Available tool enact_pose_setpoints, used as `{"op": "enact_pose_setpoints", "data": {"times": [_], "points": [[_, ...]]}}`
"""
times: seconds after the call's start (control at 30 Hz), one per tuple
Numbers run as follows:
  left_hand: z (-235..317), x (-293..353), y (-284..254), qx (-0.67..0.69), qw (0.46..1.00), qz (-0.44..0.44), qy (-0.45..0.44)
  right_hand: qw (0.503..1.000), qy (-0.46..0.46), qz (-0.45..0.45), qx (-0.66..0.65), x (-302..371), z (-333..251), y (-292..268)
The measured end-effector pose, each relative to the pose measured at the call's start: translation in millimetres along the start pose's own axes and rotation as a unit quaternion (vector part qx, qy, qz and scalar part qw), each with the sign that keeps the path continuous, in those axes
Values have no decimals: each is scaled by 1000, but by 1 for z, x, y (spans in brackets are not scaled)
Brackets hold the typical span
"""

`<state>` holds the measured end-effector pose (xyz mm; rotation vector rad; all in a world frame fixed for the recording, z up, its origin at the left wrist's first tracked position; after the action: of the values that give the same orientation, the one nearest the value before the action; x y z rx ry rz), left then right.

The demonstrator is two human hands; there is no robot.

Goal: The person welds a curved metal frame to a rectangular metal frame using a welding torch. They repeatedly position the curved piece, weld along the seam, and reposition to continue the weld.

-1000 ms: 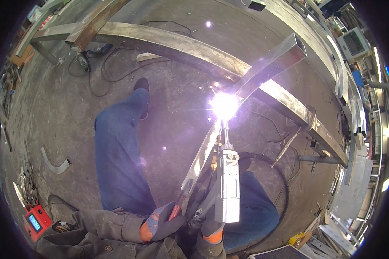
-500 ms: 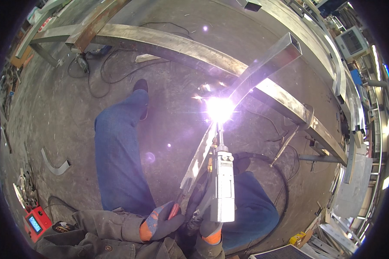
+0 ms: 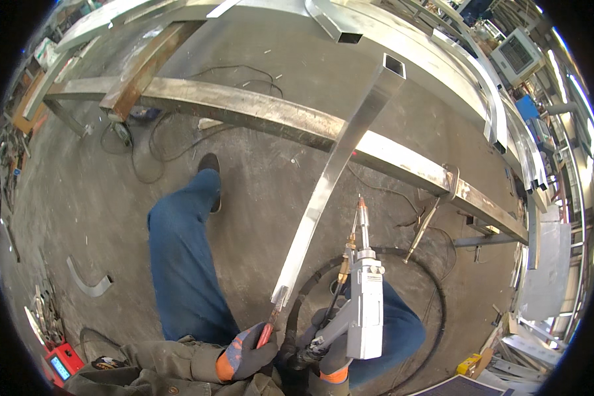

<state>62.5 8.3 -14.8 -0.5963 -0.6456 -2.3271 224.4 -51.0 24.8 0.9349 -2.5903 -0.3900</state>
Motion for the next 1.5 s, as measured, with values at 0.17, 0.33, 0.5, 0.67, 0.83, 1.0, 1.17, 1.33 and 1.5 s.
{"op": "enact_pose_setpoints", "data": {"times": [0.17, 0.33, 0.5, 0.67, 0.83, 1.0, 1.17, 1.33, 1.5], "points": [[-12, -8, 0, -24, 999, 12, 38, 999, -32, -9, 10, -23, -12, 11], [-32, -15, 13, 328, 944, -40, 6, 997, -44, -28, 58, -41, -26, 32], [-8, -18, -9, 132, 989, 39, 48, 996, -45, -44, 63, -49, -35, 48], [19, -32, -2, 171, 982, -3, 84, 997, -33, -31, 68, -57, -25, 45], [27, -31, -4, 147, 988, 20, 46, 994, -20, -52, 94, -72, -17, 49], [30, -29, 8, 242, 966, -76, -43, 994, -7, -61, 88, -74, -22, 64], [53, -30, 17, 149, 981, -119, 38, 994, -36, -63, 80, -72, -35, 79], [48, -27, 24, 173, 979, -111, 4, 992, -45, -76, 92, -75, -35, 84], [34, -29, 25, 200, 975, -99, 2, 989, -38, -97, 104, -80, -34, 91]]}}
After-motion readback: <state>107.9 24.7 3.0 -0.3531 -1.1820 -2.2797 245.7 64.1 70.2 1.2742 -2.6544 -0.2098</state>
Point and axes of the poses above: each hand's wrist, its own x-axis away from the middle knuckle, its own y-axis out of the palm, z = x × y, the point moved 10 cm from there along -x, towards the middle knuckle
